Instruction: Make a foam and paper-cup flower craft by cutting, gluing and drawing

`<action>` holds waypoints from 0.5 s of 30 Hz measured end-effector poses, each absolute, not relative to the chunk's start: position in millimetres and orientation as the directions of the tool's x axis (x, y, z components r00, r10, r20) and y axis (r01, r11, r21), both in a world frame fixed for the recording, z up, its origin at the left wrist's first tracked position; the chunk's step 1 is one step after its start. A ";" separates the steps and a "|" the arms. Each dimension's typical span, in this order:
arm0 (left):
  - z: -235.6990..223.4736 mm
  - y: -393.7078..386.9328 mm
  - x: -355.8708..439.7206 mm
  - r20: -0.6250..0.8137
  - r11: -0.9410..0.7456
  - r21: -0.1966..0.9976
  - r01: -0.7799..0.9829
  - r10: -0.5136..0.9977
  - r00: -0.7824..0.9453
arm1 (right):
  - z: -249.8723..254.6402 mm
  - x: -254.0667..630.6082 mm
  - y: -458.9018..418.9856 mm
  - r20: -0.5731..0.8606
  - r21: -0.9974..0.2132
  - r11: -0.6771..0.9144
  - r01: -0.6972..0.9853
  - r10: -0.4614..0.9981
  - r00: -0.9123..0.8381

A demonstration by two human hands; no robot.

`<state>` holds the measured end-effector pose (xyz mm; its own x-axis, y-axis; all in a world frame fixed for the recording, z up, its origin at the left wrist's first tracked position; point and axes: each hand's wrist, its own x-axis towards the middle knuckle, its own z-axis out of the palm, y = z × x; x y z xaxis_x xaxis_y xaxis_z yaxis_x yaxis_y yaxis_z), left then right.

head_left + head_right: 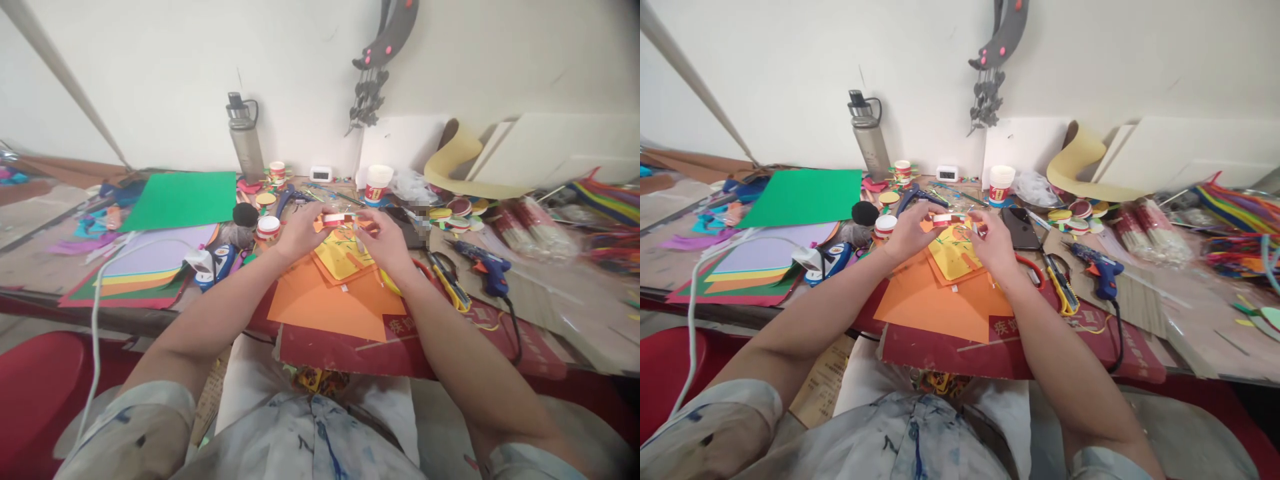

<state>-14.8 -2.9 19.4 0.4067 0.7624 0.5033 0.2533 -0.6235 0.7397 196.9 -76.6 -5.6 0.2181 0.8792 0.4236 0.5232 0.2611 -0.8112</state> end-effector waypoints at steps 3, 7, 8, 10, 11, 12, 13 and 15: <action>16.2 6.1 -15.1 0.444 -0.497 0.828 0.259 0.863 0.240 | -2.3 204.7 -76.3 0.479 -0.779 0.223 0.587 0.814 0.327; 11.1 15.8 -13.7 0.187 -0.183 0.982 -0.038 0.945 0.268 | 19.3 219.2 -94.5 0.481 -0.813 0.240 0.530 0.790 0.381; 10.5 16.3 -13.3 0.157 -0.140 0.987 -0.079 0.945 0.288 | 26.3 227.3 -103.8 0.497 -0.798 0.231 0.557 0.775 0.391; 10.3 15.5 -12.2 0.133 -0.097 0.987 -0.126 0.940 0.314 | 37.9 252.1 -126.8 0.528 -0.743 0.154 0.652 0.733 0.429; 10.6 14.6 -11.4 0.129 -0.086 0.986 -0.143 0.937 0.324 | 41.1 268.6 -139.4 0.534 -0.710 0.075 0.700 0.706 0.465; 11.1 13.5 -10.5 0.126 -0.078 0.985 -0.156 0.935 0.331 | 42.0 286.9 -151.9 0.529 -0.672 -0.027 0.740 0.681 0.506; 11.7 12.6 -9.4 0.126 -0.072 0.983 -0.167 0.933 0.337 | 40.1 306.2 -163.4 0.510 -0.620 -0.155 0.769 0.665 0.545; 12.2 10.9 -6.8 0.127 -0.066 0.981 -0.184 0.930 0.345 | 28.4 343.2 -181.6 0.462 -0.518 -0.375 0.769 0.634 0.620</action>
